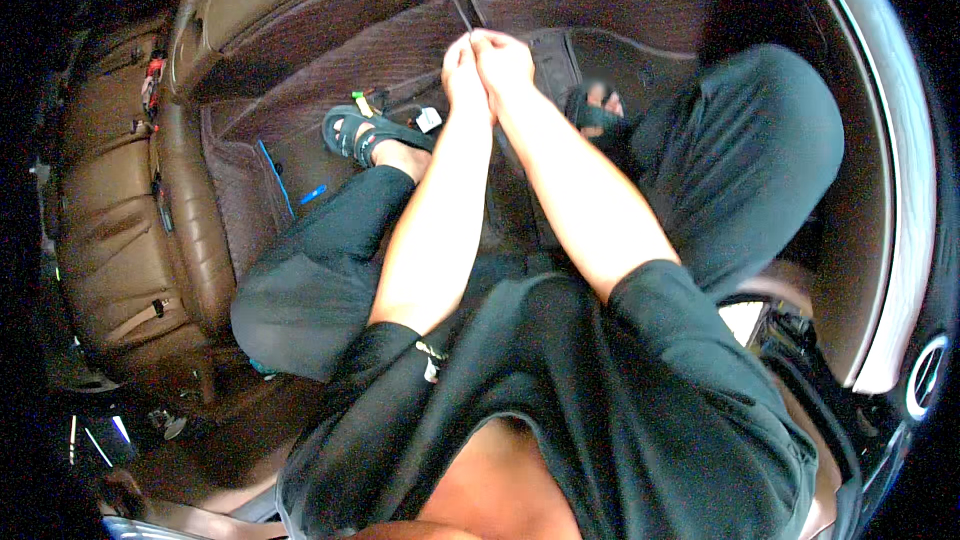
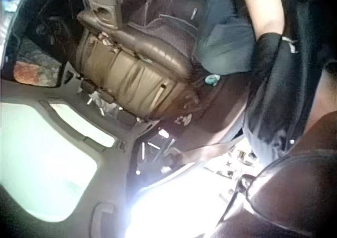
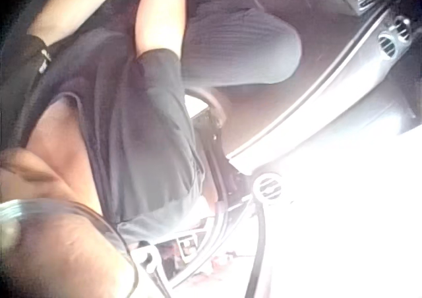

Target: The person manipulates electrical wires and connectors inside a car while using a screwdriver and a plastic pry tool to work on the interior trim.

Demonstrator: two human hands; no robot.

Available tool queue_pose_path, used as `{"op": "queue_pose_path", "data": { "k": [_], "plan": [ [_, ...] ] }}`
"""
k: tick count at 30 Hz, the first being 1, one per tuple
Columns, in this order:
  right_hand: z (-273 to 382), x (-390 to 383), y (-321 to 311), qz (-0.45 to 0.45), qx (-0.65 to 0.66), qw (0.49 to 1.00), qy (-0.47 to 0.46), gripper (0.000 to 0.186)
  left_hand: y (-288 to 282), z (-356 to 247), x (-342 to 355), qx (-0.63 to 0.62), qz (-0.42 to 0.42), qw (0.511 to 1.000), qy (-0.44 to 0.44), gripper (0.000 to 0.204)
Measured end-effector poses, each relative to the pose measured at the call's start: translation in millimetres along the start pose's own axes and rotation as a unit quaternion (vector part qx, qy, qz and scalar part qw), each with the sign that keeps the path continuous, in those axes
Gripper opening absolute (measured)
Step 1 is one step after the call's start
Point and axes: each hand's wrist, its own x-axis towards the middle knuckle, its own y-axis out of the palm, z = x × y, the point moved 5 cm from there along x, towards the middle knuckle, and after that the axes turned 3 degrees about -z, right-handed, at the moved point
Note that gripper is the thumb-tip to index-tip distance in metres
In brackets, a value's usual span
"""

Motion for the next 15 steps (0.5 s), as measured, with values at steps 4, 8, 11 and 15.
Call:
{"op": "queue_pose_path", "data": {
  "k": [4, 8, 11, 15],
  "plan": [
    [18, -17, 12, 0.037, 0.0, 0.999, 0.015, 0.023, 5, -10, 7, -0.019, -0.028, 0.998, 0.045, 0.029],
    [21, -40, 21, 0.039, 0.016, 0.999, 0.004, 0.027, -10, -7, 12, -0.074, 0.025, 0.997, -0.006, 0.034],
    [-3, -46, 9, 0.04, -0.021, 0.999, -0.024, 0.03, -23, 7, -8, -0.078, 0.025, 0.997, -0.007, 0.035],
    [-17, -60, 10, 0.04, -0.052, 0.997, -0.05, 0.031, -41, 9, -13, -0.066, 0.019, 0.998, 0.01, 0.033]
  ]
}}
